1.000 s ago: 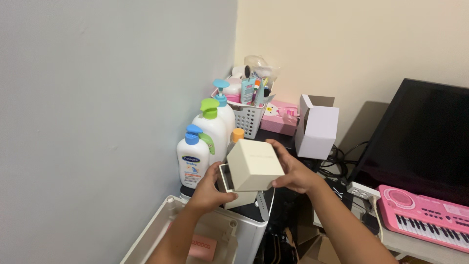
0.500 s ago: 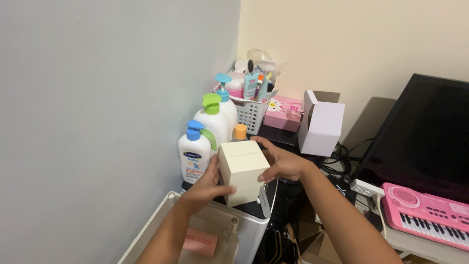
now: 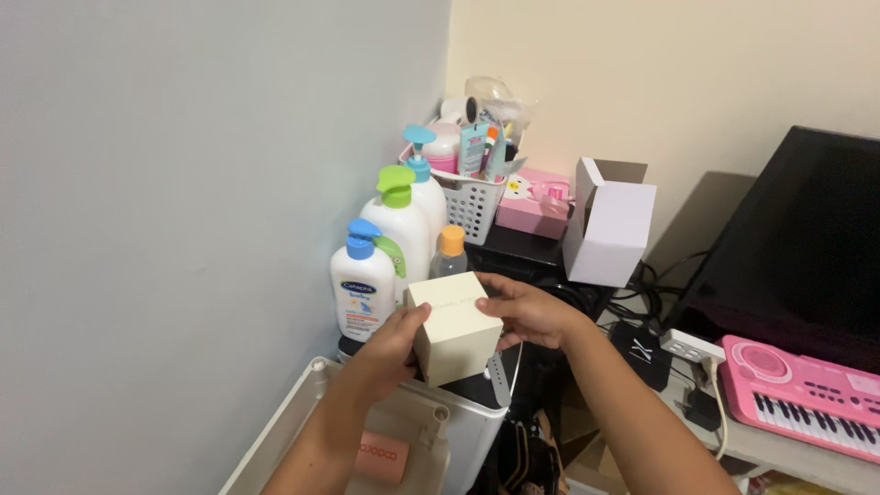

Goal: The person retrieves a white box from a lower shelf, opens it, and puts a gold wristwatch on their wrist. They then take the watch off, place it back into the box, close the box, and arrange the box, a pair of eyeglasses, and a smartwatch on a storage cart.

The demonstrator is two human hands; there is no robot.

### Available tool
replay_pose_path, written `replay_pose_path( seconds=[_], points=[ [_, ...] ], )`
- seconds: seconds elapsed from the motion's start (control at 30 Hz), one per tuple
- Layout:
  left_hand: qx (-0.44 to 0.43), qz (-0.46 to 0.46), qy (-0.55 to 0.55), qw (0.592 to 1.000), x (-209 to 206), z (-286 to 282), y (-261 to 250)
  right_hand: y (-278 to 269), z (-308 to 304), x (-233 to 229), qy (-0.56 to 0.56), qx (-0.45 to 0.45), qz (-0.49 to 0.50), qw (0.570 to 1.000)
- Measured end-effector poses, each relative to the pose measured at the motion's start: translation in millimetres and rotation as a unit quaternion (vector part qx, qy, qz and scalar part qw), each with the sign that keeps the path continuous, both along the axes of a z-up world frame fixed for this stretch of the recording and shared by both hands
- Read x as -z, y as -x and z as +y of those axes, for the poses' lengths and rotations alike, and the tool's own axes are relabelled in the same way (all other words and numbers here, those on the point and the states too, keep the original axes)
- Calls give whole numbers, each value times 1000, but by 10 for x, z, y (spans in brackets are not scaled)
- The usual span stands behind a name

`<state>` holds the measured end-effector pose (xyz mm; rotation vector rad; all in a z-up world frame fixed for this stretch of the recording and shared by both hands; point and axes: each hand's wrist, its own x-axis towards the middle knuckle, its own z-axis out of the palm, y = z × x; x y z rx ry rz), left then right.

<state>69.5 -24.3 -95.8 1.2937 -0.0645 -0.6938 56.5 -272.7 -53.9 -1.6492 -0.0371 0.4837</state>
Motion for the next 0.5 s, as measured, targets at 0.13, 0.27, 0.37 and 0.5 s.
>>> replay_pose_path(
  seconds=[0.13,0.27,0.37,0.5],
  points=[
    [6,-25,-41,999,236,-9,-88,-40,38,111,21,6,19,1000],
    [-13,-4,-40,999,386,-44,-145,-43,41,179,24,13,23,999],
    [-9,4,-46,999,450,-51,-174,-32,56,209,56,22,21,998],
    [-26,6,-2,1000,485,-85,-170,-9,95,221,70,35,40,996]
  ],
)
